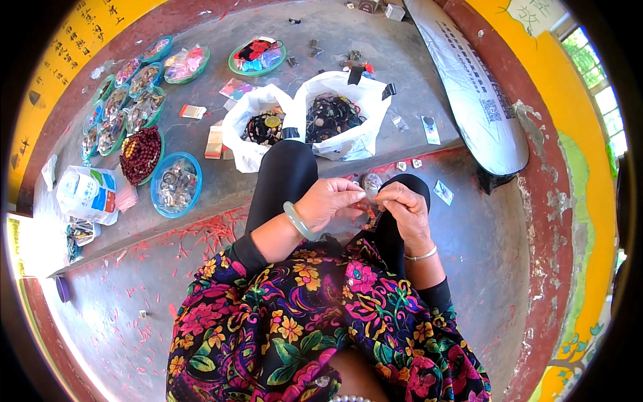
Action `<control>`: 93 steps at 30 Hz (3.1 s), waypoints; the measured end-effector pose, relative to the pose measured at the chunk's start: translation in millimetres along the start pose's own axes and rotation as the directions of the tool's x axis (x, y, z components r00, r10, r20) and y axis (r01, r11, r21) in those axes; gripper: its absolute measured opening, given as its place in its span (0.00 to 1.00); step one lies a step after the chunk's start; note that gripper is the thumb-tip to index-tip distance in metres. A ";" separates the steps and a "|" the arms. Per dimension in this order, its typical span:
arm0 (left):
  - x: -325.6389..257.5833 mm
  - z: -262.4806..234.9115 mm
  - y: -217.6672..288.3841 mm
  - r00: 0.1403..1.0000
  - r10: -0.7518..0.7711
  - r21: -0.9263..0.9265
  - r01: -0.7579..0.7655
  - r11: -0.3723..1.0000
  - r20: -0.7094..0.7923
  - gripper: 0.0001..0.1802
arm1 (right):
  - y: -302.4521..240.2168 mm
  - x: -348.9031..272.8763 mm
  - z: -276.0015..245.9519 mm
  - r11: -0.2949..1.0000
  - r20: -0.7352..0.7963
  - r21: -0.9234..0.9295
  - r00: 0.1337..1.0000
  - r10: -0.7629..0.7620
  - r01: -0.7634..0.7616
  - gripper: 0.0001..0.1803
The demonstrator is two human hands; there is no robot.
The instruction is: The person sits on the floor and sorts through various craft supplies, including beads, hair ties, and small plastic bags. They pick up items from a white bag, examine them, and place them into different containers or back into the bag.
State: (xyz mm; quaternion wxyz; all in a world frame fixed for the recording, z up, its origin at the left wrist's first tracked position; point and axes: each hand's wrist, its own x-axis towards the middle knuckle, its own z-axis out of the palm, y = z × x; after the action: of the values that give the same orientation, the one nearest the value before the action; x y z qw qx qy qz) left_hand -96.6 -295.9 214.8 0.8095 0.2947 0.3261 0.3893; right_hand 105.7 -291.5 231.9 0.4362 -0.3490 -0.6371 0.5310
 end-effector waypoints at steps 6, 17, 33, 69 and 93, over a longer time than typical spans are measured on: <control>-2.1 4.1 2.1 0.978 0.175 0.154 -0.157 0.976 -0.112 0.11 | -7.0 8.6 3.0 0.958 -0.151 0.260 0.975 0.166 -0.123 0.13; -12.5 9.4 9.7 0.941 0.332 0.336 -0.295 0.895 -0.060 0.12 | -7.7 11.3 17.4 0.991 -0.169 0.092 0.980 0.108 -0.094 0.01; -29.7 6.2 18.7 0.742 0.617 0.857 -0.473 0.205 0.262 0.06 | -46.2 12.5 25.2 0.818 0.105 -0.500 0.958 -0.266 0.283 0.04; -71.3 -257.7 -11.8 0.517 0.315 0.536 0.359 0.764 -0.796 0.08 | 100.2 111.9 45.1 0.868 -0.010 -0.247 0.897 0.442 -0.431 0.06; -39.6 -566.6 349.7 0.330 0.794 0.850 0.335 0.407 -0.510 0.09 | 128.3 143.2 55.7 0.804 0.039 -0.245 0.823 0.566 -0.542 0.09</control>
State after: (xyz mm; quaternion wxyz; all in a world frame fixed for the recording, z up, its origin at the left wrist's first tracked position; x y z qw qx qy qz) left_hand -698.1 -19.0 134.6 0.1115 0.4474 0.7981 0.3878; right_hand -2.1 -157.5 129.4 0.1842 -0.5366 -0.5857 0.5789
